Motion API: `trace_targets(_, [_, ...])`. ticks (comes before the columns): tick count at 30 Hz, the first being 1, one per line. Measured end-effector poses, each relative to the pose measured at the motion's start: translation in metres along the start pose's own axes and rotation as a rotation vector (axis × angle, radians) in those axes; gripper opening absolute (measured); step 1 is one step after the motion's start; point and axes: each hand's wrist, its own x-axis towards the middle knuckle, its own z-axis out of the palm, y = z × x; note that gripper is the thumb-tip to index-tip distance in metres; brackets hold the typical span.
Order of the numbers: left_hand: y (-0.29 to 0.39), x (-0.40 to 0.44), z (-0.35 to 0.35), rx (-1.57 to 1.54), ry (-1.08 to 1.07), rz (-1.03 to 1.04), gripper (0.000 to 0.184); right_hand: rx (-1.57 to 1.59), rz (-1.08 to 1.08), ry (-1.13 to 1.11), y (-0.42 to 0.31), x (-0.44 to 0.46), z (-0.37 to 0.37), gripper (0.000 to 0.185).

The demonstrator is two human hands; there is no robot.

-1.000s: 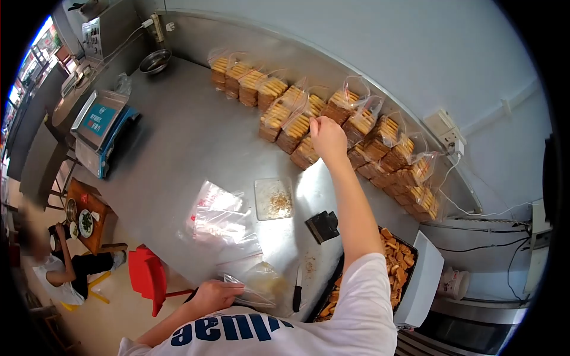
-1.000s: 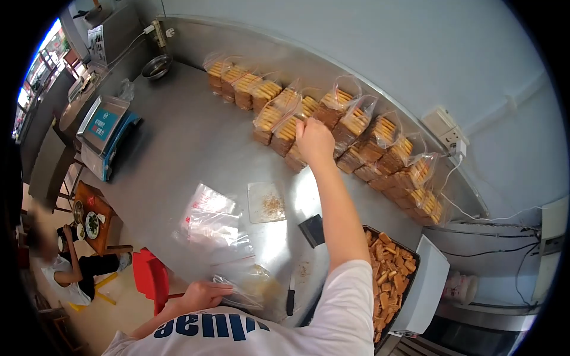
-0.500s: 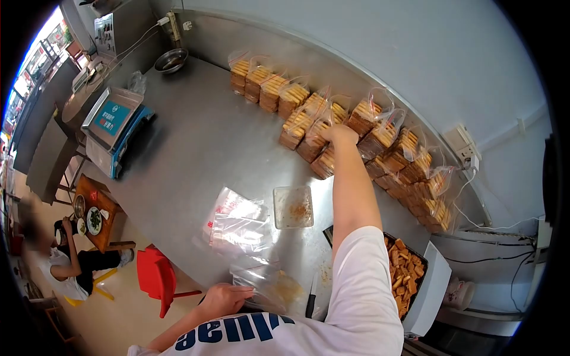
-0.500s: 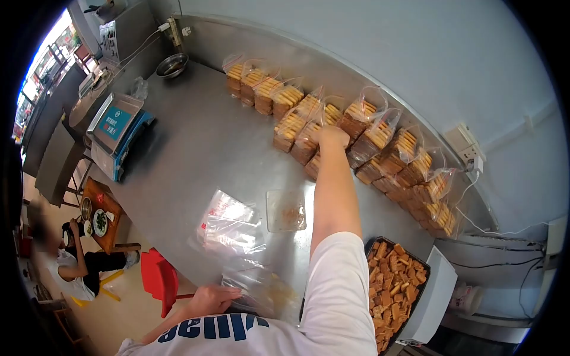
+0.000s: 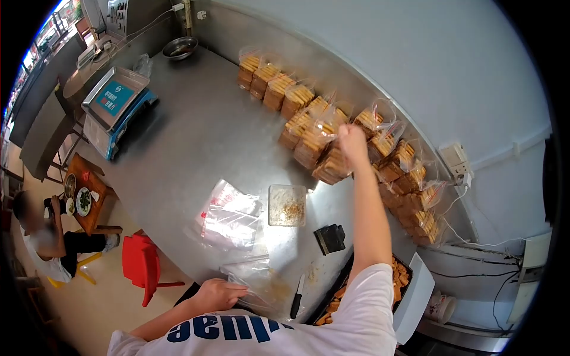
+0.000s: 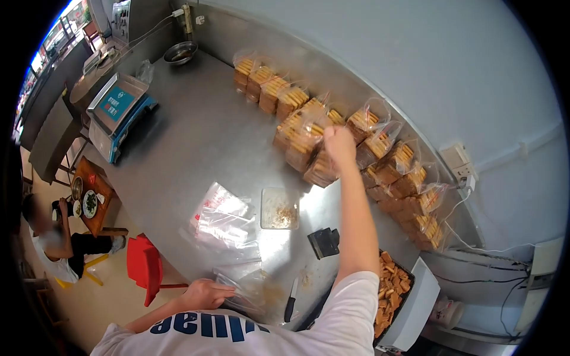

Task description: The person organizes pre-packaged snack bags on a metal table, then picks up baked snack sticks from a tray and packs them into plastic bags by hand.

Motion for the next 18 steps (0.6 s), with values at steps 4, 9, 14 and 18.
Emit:
trace_targets(4, [-0.008, 0.004, 0.004, 0.010, -0.003, 0.058, 0.025, -0.020, -0.095, 0.073, -0.062, 0.032, -0.040, 0.044])
trace_targets(9, [-0.004, 0.016, -0.015, -0.031, 0.042, 0.016, 0.025, 0.130, -0.062, 0.104, -0.084, 0.084, -0.048, 0.045])
trace_targets(14, [-0.021, 0.016, -0.022, -0.090, 0.092, -0.040, 0.028, -0.186, 0.025, 0.045, -0.080, 0.120, -0.041, 0.042])
trace_targets(18, [-0.033, 0.019, -0.021, -0.117, 0.138, -0.034, 0.024, -0.289, 0.090, 0.095, -0.076, 0.132, -0.036, 0.041])
